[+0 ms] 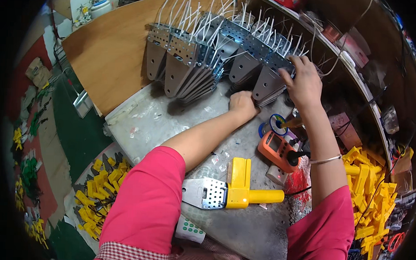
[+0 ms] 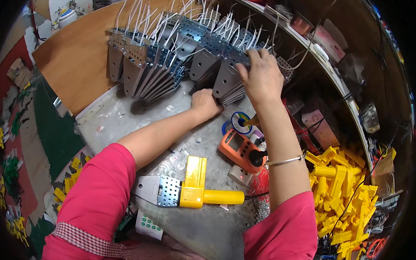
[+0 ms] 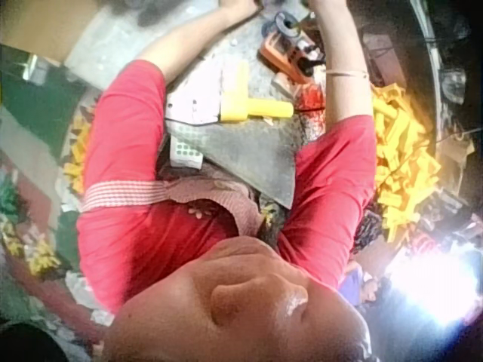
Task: The person assembles heating tools by connecting wires, soldering the electrical joints with a soldering iron, fitting metal components into plastic casing handles, and fastening the housing together using an electric screwdriver.
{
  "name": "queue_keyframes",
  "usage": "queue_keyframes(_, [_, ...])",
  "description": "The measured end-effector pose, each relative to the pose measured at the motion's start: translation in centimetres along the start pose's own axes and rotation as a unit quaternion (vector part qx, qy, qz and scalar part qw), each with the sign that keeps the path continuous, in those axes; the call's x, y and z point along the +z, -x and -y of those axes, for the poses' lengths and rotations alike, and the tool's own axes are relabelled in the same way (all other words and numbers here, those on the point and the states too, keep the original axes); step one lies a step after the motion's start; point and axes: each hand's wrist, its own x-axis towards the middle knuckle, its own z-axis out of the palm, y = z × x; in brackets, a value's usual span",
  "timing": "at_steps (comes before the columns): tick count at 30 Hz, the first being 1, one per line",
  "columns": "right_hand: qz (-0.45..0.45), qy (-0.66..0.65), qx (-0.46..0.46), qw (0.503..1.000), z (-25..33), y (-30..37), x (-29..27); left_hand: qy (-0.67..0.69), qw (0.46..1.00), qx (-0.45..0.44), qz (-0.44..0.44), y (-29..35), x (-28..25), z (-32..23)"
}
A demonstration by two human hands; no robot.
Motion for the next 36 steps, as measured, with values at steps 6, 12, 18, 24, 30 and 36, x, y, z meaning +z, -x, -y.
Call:
queue_keyframes(6, [-0.049,-0.045,-0.015,0.998,3.0,2.4,-2.3,-0.041,0.998,0.035,0.037,3.2,-5.0,0.8])
queue_keyframes(12, [-0.084,-0.126,-0.088,0.985,9.8,2.7,-4.8,-0.032,0.996,0.012,0.081,8.1,-13.1,2.8])
queue_keyframes(18, [-0.099,-0.16,-0.096,0.977,14.3,1.2,-4.8,-0.01,1.0,0.001,0.003,9.6,-16.6,4.8])
queue_keyframes(24, [-0.159,-0.263,-0.08,0.948,13.0,1.2,-5.0,-0.069,0.995,0.009,0.065,9.2,-17.4,4.7])
queue_keyframes(30, [-0.198,-0.388,0.089,0.896,7.6,7.6,-14.7,-0.102,0.994,-0.012,0.034,10.7,-19.3,5.8])
queue_keyframes(36, [0.047,-0.313,0.452,0.834,5.2,26.9,-20.7,-0.072,0.993,0.088,-0.041,16.8,-21.9,-1.0])
